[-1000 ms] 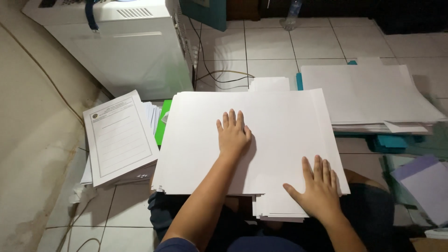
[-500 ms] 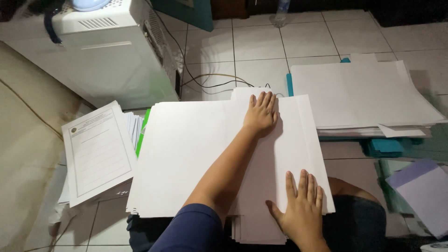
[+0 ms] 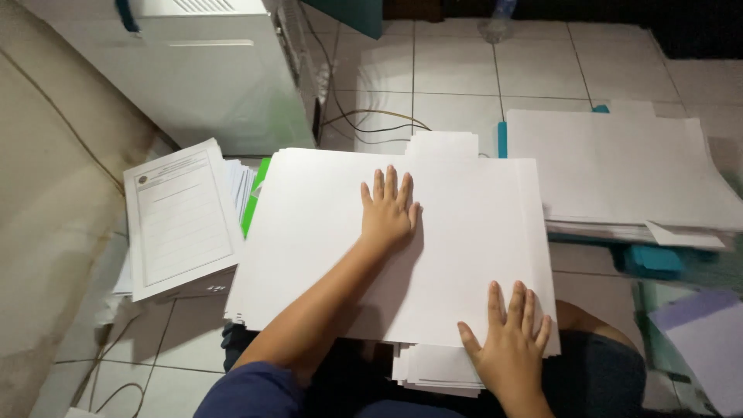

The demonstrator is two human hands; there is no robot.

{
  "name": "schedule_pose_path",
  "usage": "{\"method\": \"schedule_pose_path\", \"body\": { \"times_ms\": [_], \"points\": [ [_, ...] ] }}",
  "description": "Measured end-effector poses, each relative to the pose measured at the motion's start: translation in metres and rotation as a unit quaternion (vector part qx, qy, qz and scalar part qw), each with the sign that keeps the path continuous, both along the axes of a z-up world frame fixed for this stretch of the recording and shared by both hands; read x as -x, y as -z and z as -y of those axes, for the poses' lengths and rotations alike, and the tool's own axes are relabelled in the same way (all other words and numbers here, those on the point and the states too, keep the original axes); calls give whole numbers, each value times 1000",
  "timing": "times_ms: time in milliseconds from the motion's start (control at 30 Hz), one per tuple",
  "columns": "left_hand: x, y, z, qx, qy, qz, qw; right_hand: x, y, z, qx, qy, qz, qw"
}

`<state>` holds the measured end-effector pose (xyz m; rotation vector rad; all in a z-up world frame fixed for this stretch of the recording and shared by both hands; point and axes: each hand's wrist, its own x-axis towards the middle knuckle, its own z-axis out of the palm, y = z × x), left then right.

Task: The person sits on the floor and repeatedly picks up printed sheets from a pile on the left, places them onto a larger stack on their lap, and smooths them down with both hands. The task involves handling paper sheets and organizing them into a neat pile.

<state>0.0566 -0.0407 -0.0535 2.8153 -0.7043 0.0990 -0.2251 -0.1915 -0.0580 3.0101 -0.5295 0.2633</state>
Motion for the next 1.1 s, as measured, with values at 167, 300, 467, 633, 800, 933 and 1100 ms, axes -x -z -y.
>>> {"method": "schedule_pose_path", "body": {
  "times_ms": [167, 300, 467, 633, 800, 933, 1100],
  "points": [
    [109, 2, -118, 49, 95, 54, 993, -14, 3, 8, -4, -4, -74, 997],
    [127, -6, -212, 251, 36, -21, 967, -67, -27, -46, -57, -86, -242, 965],
    [76, 29, -341, 263, -285, 105, 916, -129, -77, -193, -59, -350, -151, 923],
    [38, 85, -431, 44, -498, 48, 865, -203, -65, -318, -75, -501, -74, 859],
    [37, 54, -430, 5, -556, -24, 831, -261, 16, -386, -5, -484, -142, 864],
    [30, 61, -433, -1, -573, -51, 818, -268, 31, -384, 5, -458, -161, 874],
    [27, 50, -434, -3, -561, -63, 825, -278, 34, -378, -42, -461, -181, 867]
  ]
}}
